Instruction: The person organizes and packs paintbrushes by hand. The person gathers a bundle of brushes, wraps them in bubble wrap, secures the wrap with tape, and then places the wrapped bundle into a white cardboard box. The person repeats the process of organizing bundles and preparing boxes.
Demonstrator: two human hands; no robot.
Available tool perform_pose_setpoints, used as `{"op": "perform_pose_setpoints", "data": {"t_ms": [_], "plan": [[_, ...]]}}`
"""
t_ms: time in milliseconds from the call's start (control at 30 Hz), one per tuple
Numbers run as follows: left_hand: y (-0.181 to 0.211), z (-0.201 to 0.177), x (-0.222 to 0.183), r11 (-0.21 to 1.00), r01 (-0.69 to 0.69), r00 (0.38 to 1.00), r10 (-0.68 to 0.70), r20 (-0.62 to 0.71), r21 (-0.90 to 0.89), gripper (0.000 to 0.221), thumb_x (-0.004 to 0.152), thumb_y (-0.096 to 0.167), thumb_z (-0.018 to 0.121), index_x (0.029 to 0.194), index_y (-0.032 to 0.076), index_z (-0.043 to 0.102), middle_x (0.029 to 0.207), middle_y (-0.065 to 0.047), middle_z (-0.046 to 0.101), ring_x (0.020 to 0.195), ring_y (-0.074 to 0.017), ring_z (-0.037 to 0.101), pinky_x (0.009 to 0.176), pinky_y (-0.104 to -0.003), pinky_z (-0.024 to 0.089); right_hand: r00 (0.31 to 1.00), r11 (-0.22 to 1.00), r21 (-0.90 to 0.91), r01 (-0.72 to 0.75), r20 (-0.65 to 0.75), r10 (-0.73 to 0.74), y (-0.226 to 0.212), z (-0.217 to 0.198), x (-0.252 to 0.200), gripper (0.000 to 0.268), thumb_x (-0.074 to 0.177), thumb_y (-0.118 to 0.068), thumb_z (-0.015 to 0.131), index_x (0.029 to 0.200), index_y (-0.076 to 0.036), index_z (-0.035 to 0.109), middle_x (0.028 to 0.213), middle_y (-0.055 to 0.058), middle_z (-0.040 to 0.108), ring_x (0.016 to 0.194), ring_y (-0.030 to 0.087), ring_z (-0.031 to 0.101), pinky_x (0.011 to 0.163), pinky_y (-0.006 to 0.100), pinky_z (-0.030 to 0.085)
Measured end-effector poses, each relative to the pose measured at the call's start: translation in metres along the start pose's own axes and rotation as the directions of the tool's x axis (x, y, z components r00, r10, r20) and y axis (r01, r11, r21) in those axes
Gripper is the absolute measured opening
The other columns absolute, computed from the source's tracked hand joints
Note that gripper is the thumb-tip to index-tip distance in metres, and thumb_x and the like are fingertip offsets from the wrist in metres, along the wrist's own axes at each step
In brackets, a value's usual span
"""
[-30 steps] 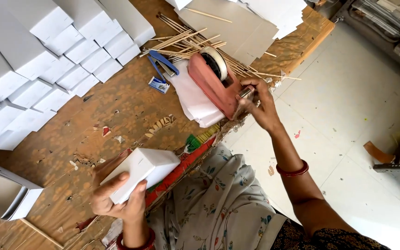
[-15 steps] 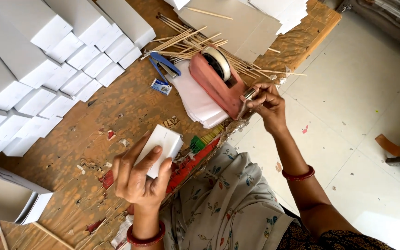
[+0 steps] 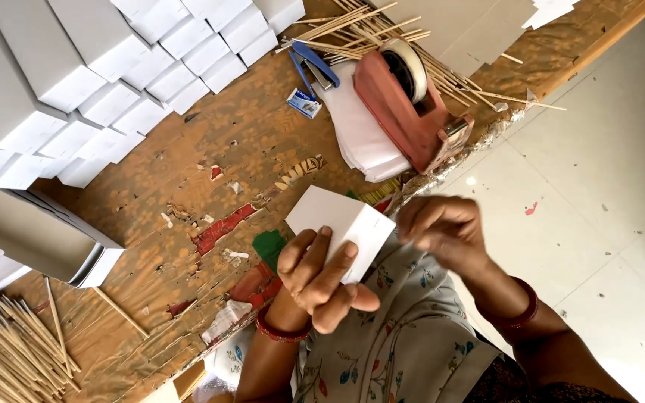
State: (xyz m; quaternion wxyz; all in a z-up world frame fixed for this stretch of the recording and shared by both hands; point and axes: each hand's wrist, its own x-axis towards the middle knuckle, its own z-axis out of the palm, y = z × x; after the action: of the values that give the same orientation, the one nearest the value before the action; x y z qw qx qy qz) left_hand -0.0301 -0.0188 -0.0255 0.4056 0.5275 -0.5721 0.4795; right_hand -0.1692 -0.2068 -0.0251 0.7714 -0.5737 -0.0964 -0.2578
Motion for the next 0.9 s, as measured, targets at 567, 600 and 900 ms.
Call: {"op": "perform_pose_setpoints", "data": {"t_ms": [567, 600, 900], "plan": [[-0.034, -0.018, 0.012, 0.959, 0.27, 0.963, -0.268, 0.035, -0.081, 0.046, 0.109, 0.047, 0.053, 0.108, 0.009, 0.078, 0.116, -0.006, 0.067, 0.098, -0.0251, 0.07, 0.084, -0.042, 0.064, 0.937, 0.829, -0.451, -0.331, -0.05, 0.347, 0.061, 0.0, 0.049, 0.032, 0.091, -0.022, 0.084, 0.077, 0.002, 0.07, 0.069, 0.014, 0.074, 0.058, 0.015, 0.07, 0.053, 0.028, 0.053], [-0.036, -0.02, 0.013, 0.919, 0.368, 0.929, -0.371, 0.011, -0.14, 0.049, 0.109, 0.045, 0.054, 0.107, 0.003, 0.079, 0.114, -0.008, 0.068, 0.098, -0.0237, 0.069, 0.085, -0.04, 0.064, 0.969, 0.746, -0.631, -0.214, -0.039, 0.244, 0.067, 0.001, 0.059, 0.047, 0.087, -0.025, 0.089, 0.068, 0.004, 0.056, 0.079, 0.016, 0.074, 0.069, 0.017, 0.071, 0.06, 0.031, 0.053], [-0.004, -0.092, -0.013, 0.724, 0.683, 0.73, -0.68, -0.065, 0.095, 0.046, 0.093, 0.037, 0.079, 0.128, 0.009, 0.066, 0.125, -0.01, 0.059, 0.114, -0.0284, 0.058, 0.099, -0.041, 0.052, 0.867, 0.629, -0.7, 0.337, 0.491, 0.082, 0.059, 0.031, 0.097, 0.067, 0.072, -0.026, 0.09, 0.134, -0.016, 0.066, 0.128, 0.007, 0.071, 0.119, 0.025, 0.064, 0.101, 0.044, 0.043]]}}
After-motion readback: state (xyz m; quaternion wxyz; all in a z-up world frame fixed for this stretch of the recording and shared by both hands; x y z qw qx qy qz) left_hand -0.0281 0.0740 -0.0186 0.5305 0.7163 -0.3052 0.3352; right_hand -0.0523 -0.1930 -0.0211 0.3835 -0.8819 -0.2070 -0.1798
